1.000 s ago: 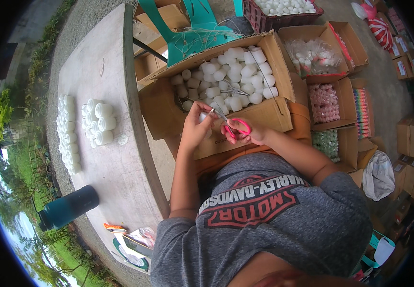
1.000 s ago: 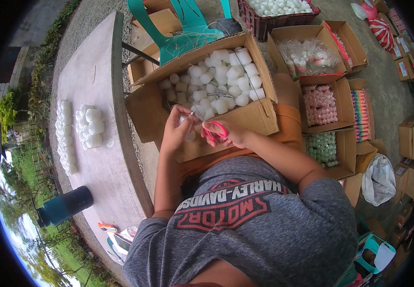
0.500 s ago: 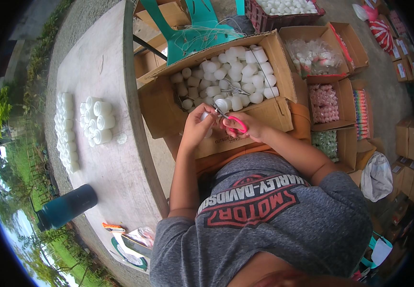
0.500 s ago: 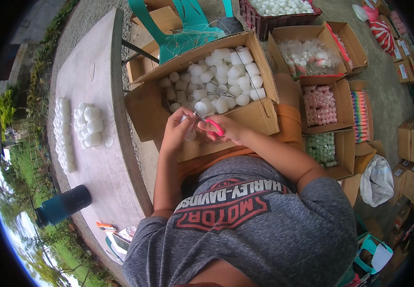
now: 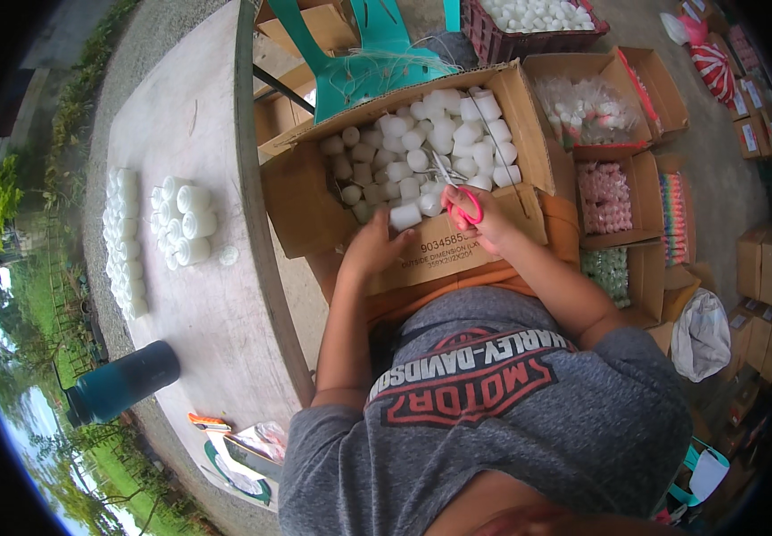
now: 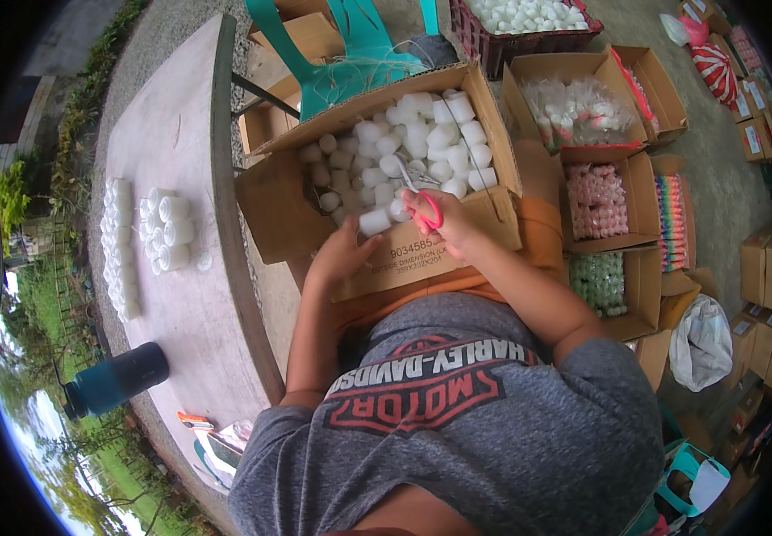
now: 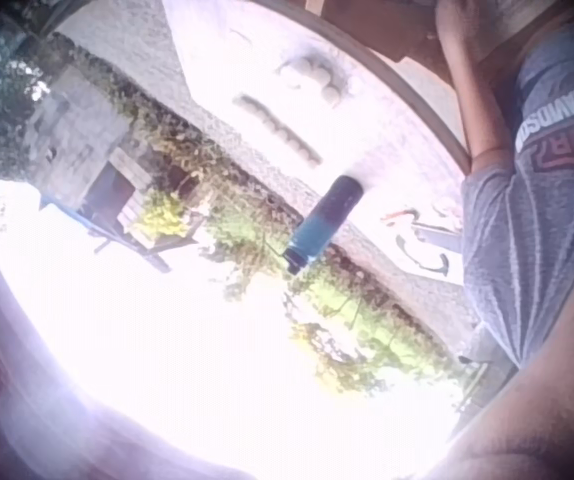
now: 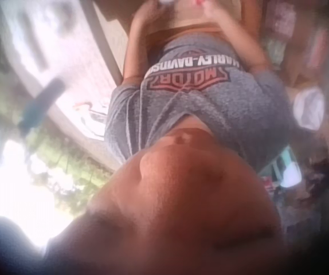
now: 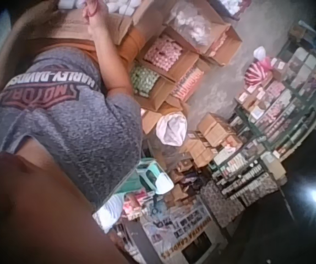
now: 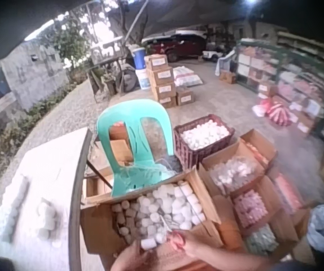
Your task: The person threads a wick through small white cylindrical candles using a needle, ties a knot to secure it, and trims the excess wick with scissors. The person repeats this process for multiple candles, placing the finished ones on a table.
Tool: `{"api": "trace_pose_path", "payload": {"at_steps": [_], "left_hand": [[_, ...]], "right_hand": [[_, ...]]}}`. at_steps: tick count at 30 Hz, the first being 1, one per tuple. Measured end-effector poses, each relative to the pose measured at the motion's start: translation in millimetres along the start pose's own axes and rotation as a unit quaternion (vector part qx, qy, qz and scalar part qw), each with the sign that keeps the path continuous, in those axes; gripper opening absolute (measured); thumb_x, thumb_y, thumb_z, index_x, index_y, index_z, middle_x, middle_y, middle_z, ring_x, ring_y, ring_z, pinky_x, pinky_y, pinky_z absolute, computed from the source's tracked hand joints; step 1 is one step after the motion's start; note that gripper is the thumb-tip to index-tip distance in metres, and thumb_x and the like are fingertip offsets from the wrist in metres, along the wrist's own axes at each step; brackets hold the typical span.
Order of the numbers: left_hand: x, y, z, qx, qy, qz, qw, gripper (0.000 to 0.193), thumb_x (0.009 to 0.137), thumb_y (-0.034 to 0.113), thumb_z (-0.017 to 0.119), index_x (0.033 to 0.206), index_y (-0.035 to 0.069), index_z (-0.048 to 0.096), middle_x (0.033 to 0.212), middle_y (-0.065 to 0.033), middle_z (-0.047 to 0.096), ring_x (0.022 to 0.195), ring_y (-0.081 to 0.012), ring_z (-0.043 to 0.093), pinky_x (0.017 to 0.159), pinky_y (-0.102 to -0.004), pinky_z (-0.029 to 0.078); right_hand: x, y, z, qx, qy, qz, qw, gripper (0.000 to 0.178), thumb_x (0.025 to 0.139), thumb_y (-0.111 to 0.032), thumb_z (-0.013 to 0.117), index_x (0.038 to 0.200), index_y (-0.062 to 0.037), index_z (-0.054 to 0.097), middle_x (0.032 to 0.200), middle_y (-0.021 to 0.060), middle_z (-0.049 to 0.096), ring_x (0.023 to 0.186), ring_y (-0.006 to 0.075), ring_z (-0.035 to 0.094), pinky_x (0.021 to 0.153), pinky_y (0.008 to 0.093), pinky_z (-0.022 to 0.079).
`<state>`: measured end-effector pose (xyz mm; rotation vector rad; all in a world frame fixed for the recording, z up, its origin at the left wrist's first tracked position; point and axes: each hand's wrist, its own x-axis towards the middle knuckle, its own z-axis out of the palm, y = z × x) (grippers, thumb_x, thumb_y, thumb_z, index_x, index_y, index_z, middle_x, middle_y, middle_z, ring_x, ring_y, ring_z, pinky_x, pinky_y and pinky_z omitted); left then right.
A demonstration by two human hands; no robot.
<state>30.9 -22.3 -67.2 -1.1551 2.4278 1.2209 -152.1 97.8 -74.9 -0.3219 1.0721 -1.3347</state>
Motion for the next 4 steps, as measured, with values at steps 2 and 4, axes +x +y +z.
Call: {"api": "trace_pose_path", "payload": {"at_steps": [2, 4], "left_hand": [[12, -16, 13, 0.022, 0.029, 0.008, 0.999, 0.065, 0.082, 0.04, 0.063, 0.122, -0.006, 0.041, 0.105, -0.0292, 0.059, 0.101, -0.0398, 0.058, 0.086, -0.0425, 0.045], [13, -13, 15, 0.038, 0.038, -0.013, 0.998, 0.065, 0.083, 0.041, 0.061, 0.127, -0.003, 0.041, 0.107, -0.0266, 0.06, 0.101, -0.0389, 0.059, 0.086, -0.0419, 0.045]], "right_hand": [[-1, -2, -7, -0.006, 0.008, -0.001, 1.0, 0.043, 0.085, -0.049, 0.061, 0.082, -0.0068, 0.054, 0.052, -0.0032, 0.044, 0.039, 0.0033, 0.031, 0.035, 0.019, 0.019], [-3, -3, -12, -0.023, 0.008, 0.003, 1.0, 0.047, 0.083, -0.052, 0.061, 0.085, -0.0054, 0.053, 0.053, -0.0026, 0.044, 0.04, 0.0042, 0.033, 0.035, 0.0193, 0.02]]}}
